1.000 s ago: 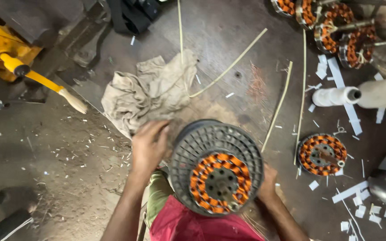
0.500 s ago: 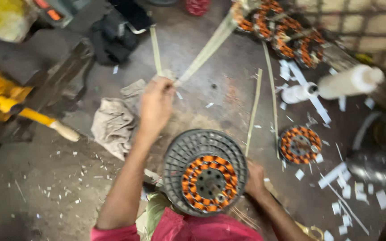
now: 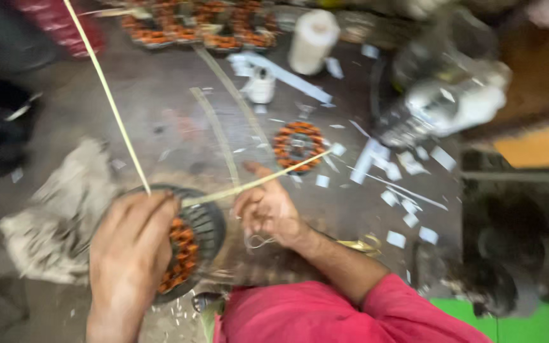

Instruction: The person assembles a motor stator by inserting copper wire ends into slots, tying them with white string, and trimming excess wire with scissors. They handle multiple stator components and use a wooden stick to adjust the wires.

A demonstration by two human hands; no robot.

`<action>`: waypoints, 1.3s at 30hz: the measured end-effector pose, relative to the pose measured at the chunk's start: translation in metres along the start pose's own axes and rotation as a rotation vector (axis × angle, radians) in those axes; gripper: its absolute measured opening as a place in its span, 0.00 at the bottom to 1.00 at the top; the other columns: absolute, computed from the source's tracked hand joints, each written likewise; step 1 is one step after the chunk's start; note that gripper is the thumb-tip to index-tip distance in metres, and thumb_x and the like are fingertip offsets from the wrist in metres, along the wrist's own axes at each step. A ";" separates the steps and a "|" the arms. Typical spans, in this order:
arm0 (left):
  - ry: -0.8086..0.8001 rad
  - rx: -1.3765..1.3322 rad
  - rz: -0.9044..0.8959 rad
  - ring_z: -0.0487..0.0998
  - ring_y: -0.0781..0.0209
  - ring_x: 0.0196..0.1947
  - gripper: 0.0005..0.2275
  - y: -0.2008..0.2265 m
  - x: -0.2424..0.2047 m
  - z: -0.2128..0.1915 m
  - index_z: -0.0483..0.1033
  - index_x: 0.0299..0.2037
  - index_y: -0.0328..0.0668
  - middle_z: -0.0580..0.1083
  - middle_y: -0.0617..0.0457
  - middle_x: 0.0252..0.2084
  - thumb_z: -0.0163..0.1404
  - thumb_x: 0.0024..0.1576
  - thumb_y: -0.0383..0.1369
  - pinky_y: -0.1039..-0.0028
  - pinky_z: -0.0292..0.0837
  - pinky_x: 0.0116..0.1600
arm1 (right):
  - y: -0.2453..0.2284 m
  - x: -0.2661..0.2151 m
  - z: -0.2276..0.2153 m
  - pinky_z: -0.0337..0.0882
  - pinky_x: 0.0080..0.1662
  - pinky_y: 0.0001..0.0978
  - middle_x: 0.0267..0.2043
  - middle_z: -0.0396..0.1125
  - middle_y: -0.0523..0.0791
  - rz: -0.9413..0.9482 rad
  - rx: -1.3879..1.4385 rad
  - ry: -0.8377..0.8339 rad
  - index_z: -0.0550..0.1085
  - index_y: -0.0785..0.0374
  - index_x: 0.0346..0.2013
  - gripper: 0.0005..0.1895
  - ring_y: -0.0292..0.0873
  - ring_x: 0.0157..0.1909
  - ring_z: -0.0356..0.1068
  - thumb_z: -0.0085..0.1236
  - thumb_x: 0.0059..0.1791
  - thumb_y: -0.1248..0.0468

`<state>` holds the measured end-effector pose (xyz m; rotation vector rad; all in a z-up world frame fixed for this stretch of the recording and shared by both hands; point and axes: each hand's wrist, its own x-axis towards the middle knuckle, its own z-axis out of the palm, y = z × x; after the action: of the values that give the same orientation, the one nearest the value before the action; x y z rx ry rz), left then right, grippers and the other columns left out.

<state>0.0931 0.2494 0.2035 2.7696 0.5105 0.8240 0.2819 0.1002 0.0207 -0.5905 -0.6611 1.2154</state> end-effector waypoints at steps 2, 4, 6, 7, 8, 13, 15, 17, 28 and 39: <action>-0.114 -0.003 0.067 0.78 0.45 0.51 0.20 0.022 0.002 0.018 0.80 0.45 0.34 0.77 0.46 0.51 0.54 0.40 0.18 0.58 0.75 0.53 | -0.028 -0.018 0.004 0.71 0.36 0.28 0.46 0.73 0.53 -0.077 0.001 -0.003 0.61 0.57 0.68 0.28 0.41 0.36 0.75 0.57 0.53 0.64; -0.078 0.004 0.081 0.77 0.41 0.55 0.18 0.043 0.000 0.035 0.79 0.50 0.33 0.75 0.42 0.56 0.57 0.47 0.19 0.58 0.75 0.55 | -0.052 -0.034 0.005 0.71 0.37 0.29 0.44 0.75 0.56 -0.151 -0.113 0.055 0.73 0.73 0.58 0.18 0.44 0.36 0.75 0.53 0.61 0.60; -0.023 0.008 0.097 0.76 0.36 0.58 0.17 0.055 -0.003 0.047 0.79 0.51 0.34 0.73 0.35 0.58 0.60 0.50 0.22 0.56 0.74 0.58 | -0.077 -0.046 -0.008 0.75 0.41 0.32 0.47 0.74 0.54 -0.368 -0.358 0.071 0.73 0.70 0.55 0.16 0.44 0.39 0.75 0.50 0.62 0.58; 0.011 0.005 0.108 0.75 0.33 0.58 0.18 0.058 -0.006 0.052 0.79 0.51 0.35 0.72 0.31 0.59 0.62 0.50 0.24 0.54 0.73 0.59 | -0.089 -0.049 -0.019 0.77 0.43 0.34 0.48 0.74 0.53 -0.467 -0.483 0.079 0.74 0.68 0.54 0.16 0.44 0.41 0.75 0.49 0.62 0.57; 0.042 0.000 0.114 0.74 0.30 0.58 0.18 0.061 -0.011 0.056 0.79 0.51 0.36 0.70 0.27 0.59 0.64 0.49 0.26 0.52 0.73 0.60 | -0.099 -0.052 -0.030 0.75 0.43 0.34 0.48 0.74 0.54 -0.503 -0.499 0.167 0.73 0.69 0.53 0.16 0.44 0.41 0.75 0.49 0.61 0.57; -0.006 0.043 0.127 0.73 0.21 0.58 0.23 0.039 -0.044 0.060 0.79 0.50 0.34 0.68 0.22 0.61 0.66 0.43 0.30 0.43 0.71 0.62 | -0.135 -0.052 -0.100 0.77 0.45 0.38 0.50 0.75 0.51 -0.414 -1.082 0.606 0.74 0.66 0.56 0.13 0.45 0.42 0.76 0.49 0.58 0.68; -0.040 0.084 0.071 0.73 0.22 0.59 0.23 0.024 -0.069 0.061 0.79 0.49 0.34 0.68 0.24 0.62 0.65 0.41 0.30 0.43 0.71 0.63 | -0.133 -0.056 -0.115 0.76 0.49 0.42 0.52 0.73 0.53 -0.224 -1.395 0.677 0.71 0.65 0.61 0.20 0.51 0.46 0.75 0.50 0.53 0.73; -0.059 0.131 -0.054 0.74 0.25 0.59 0.22 0.008 -0.098 0.063 0.79 0.47 0.36 0.69 0.27 0.62 0.65 0.40 0.29 0.43 0.70 0.65 | -0.135 -0.060 -0.130 0.71 0.51 0.48 0.54 0.70 0.55 -0.092 -1.792 0.621 0.67 0.64 0.66 0.31 0.59 0.52 0.71 0.51 0.47 0.77; 0.334 0.118 -0.053 0.80 0.43 0.46 0.24 -0.129 -0.251 0.127 0.74 0.46 0.29 0.76 0.38 0.45 0.65 0.43 0.37 0.56 0.75 0.57 | -0.119 -0.051 -0.120 0.70 0.52 0.50 0.52 0.69 0.58 -0.174 -1.749 0.350 0.71 0.65 0.55 0.23 0.62 0.53 0.69 0.55 0.44 0.69; 0.506 0.091 -0.269 0.81 0.49 0.43 0.20 -0.102 -0.224 0.129 0.77 0.45 0.36 0.78 0.46 0.43 0.64 0.42 0.34 0.61 0.76 0.54 | 0.000 -0.016 -0.053 0.72 0.50 0.47 0.48 0.73 0.52 0.181 -1.519 -0.088 0.74 0.61 0.51 0.19 0.57 0.50 0.73 0.60 0.47 0.61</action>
<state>-0.0380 0.2444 -0.0416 2.4709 1.0004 1.4617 0.3174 0.0812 -0.0181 -1.8670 -1.6125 0.6999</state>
